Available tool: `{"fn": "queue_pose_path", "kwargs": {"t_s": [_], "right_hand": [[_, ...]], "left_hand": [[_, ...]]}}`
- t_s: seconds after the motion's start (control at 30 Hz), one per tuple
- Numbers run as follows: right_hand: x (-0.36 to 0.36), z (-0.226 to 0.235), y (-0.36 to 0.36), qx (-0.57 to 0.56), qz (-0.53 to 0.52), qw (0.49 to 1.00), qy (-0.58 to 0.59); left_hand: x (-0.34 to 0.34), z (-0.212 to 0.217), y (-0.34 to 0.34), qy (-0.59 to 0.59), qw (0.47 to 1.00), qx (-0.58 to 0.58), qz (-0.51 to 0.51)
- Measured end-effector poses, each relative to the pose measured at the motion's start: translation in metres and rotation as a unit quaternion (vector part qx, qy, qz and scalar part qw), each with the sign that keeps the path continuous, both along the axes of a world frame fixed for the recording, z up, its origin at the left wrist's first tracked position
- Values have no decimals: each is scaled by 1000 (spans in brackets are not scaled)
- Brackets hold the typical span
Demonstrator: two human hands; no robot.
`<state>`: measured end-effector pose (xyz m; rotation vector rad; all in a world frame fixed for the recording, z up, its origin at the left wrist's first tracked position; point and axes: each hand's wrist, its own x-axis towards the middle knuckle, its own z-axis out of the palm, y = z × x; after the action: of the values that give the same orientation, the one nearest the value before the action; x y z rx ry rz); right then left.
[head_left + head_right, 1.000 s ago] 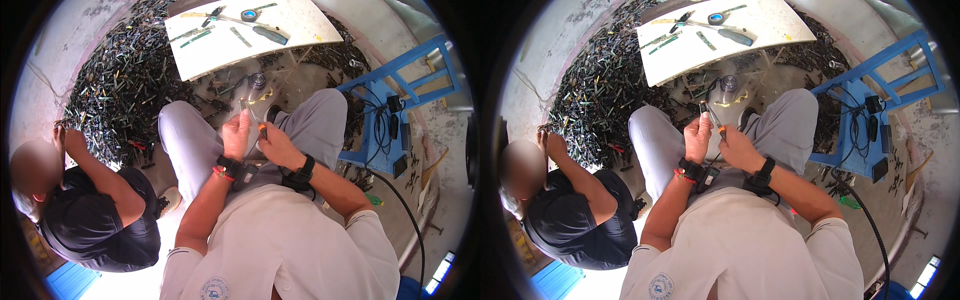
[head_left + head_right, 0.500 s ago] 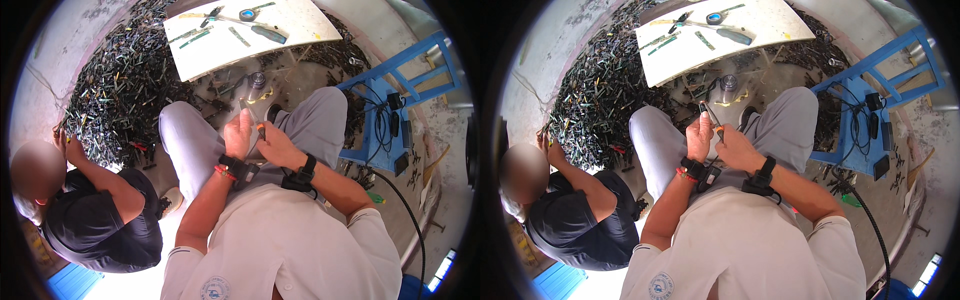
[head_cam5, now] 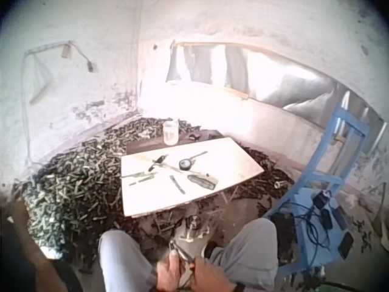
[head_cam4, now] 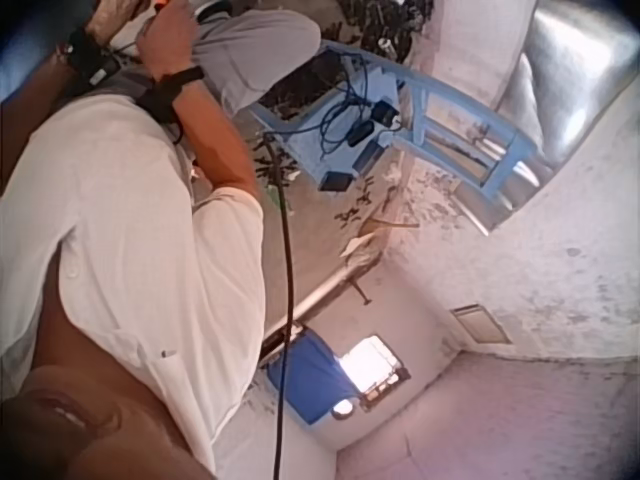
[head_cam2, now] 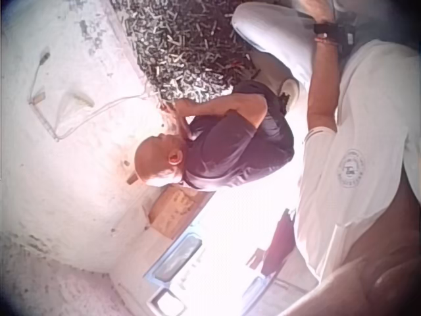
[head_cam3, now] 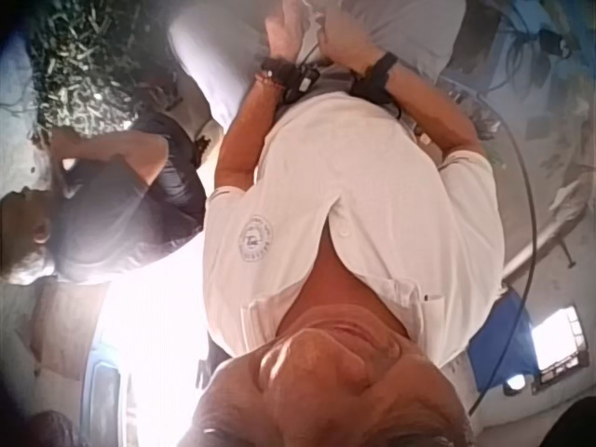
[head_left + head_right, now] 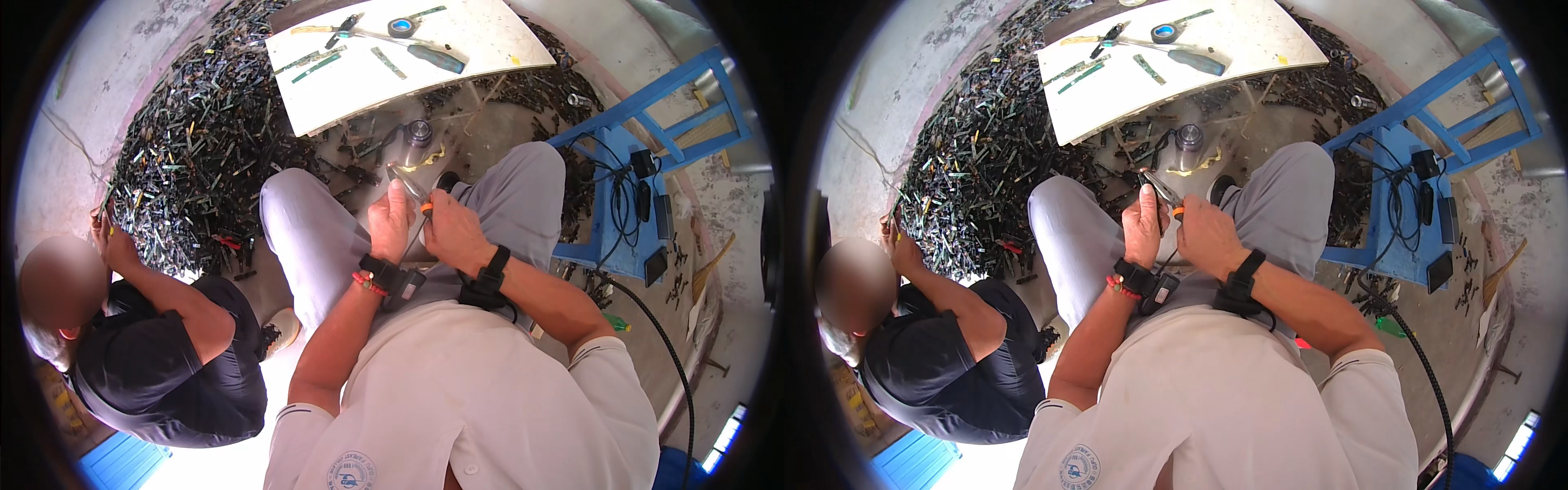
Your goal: The person sits on the floor and uses pliers and a screwdriver to strip components from small green circuit boards. They repeatedly pick up boards from a large pile, remove parts, and place the boards on a nearby white board. Another person works alongside them on a similar pile of electronic waste.
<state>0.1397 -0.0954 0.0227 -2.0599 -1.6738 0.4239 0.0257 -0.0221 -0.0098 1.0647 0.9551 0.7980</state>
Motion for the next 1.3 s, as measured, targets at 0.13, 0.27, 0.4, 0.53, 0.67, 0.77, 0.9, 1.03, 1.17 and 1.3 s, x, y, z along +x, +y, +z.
{"fn": "queue_pose_path", "kwargs": {"t_s": [0.13,0.27,0.4,0.53,0.67,0.77,0.9,1.03,1.17,1.3], "right_hand": [[12,-17,3,23,0,995,-96],[25,-27,8,30,11,987,-158],[25,-23,3,-11,26,997,-75],[29,-22,-2,-141,28,958,248],[31,10,3,-248,-17,753,609],[29,21,1,-245,-32,670,700],[29,24,1,-242,-15,619,747],[24,20,-5,-217,-40,665,713],[24,12,-7,-185,-11,764,618],[22,34,-3,-229,-20,851,471]], "left_hand": [[0,1,1,20,999,-29,-5],[1,-3,2,56,998,-23,-1],[1,-5,3,40,997,-70,-1],[-3,-6,5,17,996,-83,-20],[-7,-3,8,10,993,-108,-41],[-11,-2,8,-49,986,-148,-57],[-9,5,7,-110,971,-203,-55],[-12,1,9,-111,973,-192,-61],[-10,1,9,-85,981,-166,-44],[-9,0,7,-73,986,-148,-30]]}}
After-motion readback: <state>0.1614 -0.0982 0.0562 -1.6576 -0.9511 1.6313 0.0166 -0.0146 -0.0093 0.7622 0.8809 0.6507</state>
